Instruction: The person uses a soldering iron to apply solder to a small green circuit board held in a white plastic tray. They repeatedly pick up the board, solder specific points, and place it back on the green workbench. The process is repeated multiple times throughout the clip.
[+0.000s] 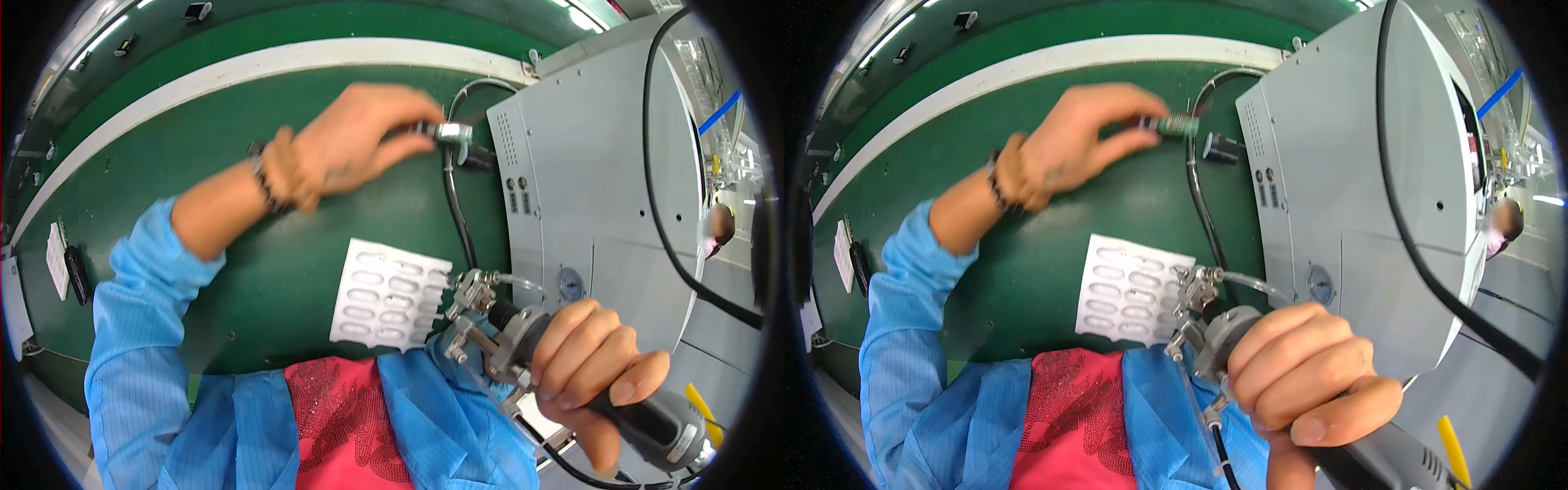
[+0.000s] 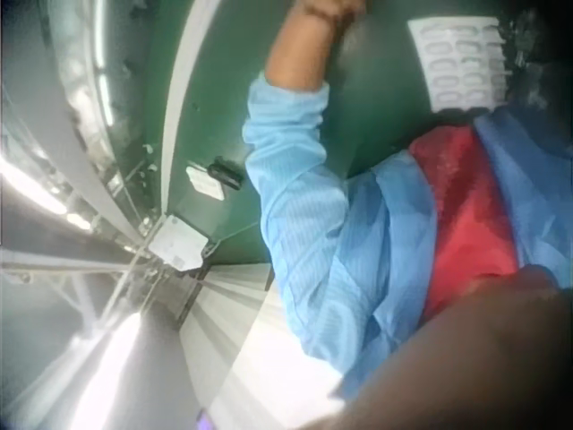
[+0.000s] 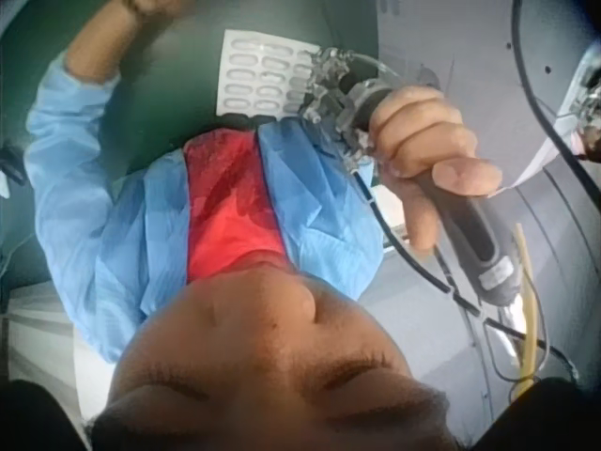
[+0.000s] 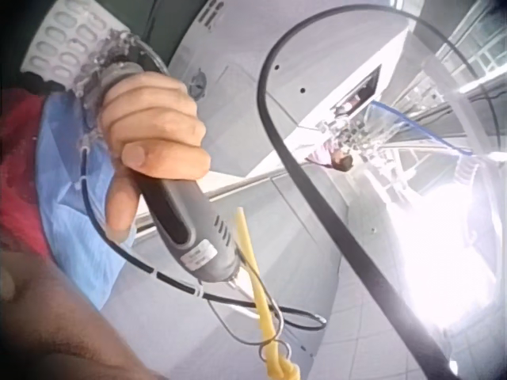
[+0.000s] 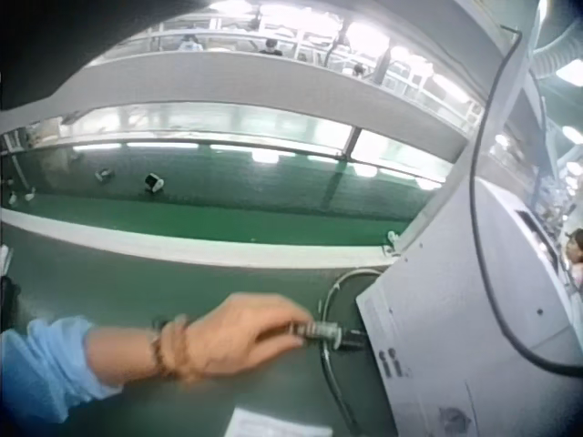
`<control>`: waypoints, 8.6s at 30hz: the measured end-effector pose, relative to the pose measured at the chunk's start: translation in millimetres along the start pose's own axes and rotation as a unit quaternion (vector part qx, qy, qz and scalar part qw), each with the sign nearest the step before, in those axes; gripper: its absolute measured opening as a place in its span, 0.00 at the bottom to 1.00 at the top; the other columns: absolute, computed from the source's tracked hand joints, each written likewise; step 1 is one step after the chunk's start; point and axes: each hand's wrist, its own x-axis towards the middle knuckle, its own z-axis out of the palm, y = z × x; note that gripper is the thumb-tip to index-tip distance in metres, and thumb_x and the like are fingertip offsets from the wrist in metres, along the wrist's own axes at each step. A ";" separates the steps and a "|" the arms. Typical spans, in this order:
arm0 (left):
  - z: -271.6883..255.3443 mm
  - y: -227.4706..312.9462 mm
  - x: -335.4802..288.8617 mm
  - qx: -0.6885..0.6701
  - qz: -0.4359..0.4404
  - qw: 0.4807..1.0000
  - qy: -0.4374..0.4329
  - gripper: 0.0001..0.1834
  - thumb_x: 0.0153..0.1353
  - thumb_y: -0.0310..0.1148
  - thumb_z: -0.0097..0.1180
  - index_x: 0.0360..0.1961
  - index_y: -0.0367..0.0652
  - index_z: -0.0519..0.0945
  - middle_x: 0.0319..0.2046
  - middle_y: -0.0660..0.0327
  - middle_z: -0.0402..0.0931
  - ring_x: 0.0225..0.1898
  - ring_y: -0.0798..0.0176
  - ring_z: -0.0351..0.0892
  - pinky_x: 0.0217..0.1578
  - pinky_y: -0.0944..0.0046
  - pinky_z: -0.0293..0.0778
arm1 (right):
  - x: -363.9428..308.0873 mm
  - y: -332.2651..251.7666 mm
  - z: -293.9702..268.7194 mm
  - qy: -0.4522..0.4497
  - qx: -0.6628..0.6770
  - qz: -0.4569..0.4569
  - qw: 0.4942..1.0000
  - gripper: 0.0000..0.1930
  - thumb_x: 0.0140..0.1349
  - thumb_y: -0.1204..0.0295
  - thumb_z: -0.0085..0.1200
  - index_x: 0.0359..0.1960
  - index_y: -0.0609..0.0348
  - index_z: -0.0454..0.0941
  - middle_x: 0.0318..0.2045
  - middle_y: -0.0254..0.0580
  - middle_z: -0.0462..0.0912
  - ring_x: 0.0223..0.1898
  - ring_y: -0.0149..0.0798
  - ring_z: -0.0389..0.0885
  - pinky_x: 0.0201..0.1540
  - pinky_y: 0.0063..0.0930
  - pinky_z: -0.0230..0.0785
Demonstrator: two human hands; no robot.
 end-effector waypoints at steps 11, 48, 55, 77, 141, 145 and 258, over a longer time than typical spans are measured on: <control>48.6 76.6 -108.8 -0.030 -0.080 0.996 0.026 0.17 0.52 0.26 0.68 0.44 0.40 0.82 0.38 0.55 0.82 0.40 0.50 0.81 0.44 0.55 0.74 | -0.9 -17.0 8.6 0.019 0.025 -0.012 0.999 0.28 0.58 0.48 0.65 0.44 0.57 0.69 0.19 0.30 0.75 0.18 0.25 0.75 0.21 0.16 0.71; 45.6 55.6 -119.2 -0.080 -0.083 0.993 0.027 0.15 0.46 0.26 0.70 0.38 0.38 0.83 0.36 0.55 0.82 0.44 0.52 0.81 0.45 0.55 0.76 | 28.4 44.1 43.6 -0.088 0.005 0.113 0.990 0.27 0.57 0.47 0.64 0.41 0.51 0.65 0.21 0.29 0.74 0.17 0.25 0.75 0.20 0.18 0.69; 54.9 62.8 -126.8 -0.043 -0.101 0.993 0.051 0.14 0.48 0.28 0.70 0.38 0.38 0.83 0.37 0.56 0.82 0.44 0.51 0.80 0.45 0.55 0.76 | 19.0 -17.7 18.6 -0.071 0.091 0.032 0.993 0.26 0.61 0.52 0.64 0.42 0.59 0.65 0.23 0.38 0.70 0.17 0.32 0.70 0.17 0.25 0.66; -91.0 -91.2 17.1 0.401 -0.045 0.893 0.198 0.20 0.57 0.36 0.66 0.50 0.41 0.80 0.49 0.52 0.81 0.52 0.47 0.77 0.56 0.53 0.72 | 4.9 -5.0 16.8 0.011 -0.005 -0.014 1.000 0.20 0.63 0.60 0.64 0.36 0.56 0.63 0.14 0.30 0.70 0.11 0.26 0.70 0.12 0.17 0.66; 59.1 62.1 -118.0 -0.077 -0.075 0.993 0.050 0.18 0.47 0.23 0.70 0.42 0.37 0.83 0.41 0.55 0.81 0.46 0.50 0.79 0.46 0.55 0.76 | 4.9 25.2 30.9 -0.037 0.008 0.018 0.999 0.29 0.59 0.45 0.62 0.45 0.54 0.66 0.21 0.28 0.74 0.17 0.25 0.75 0.19 0.16 0.70; 53.2 61.2 -116.6 -0.077 -0.080 0.993 0.042 0.18 0.47 0.23 0.69 0.42 0.36 0.83 0.41 0.55 0.80 0.46 0.49 0.79 0.46 0.55 0.76 | 6.7 30.3 31.7 -0.038 0.012 0.033 0.999 0.29 0.59 0.44 0.61 0.46 0.53 0.66 0.21 0.28 0.74 0.18 0.25 0.75 0.19 0.17 0.70; 14.9 209.3 -117.3 -0.774 0.151 0.613 0.050 0.20 0.59 0.14 0.40 0.52 0.18 0.75 0.54 0.33 0.71 0.48 0.45 0.79 0.50 0.56 0.76 | -10.8 -9.2 19.0 -0.005 0.041 0.021 0.999 0.27 0.60 0.46 0.62 0.44 0.55 0.71 0.20 0.26 0.70 0.20 0.24 0.71 0.25 0.18 0.64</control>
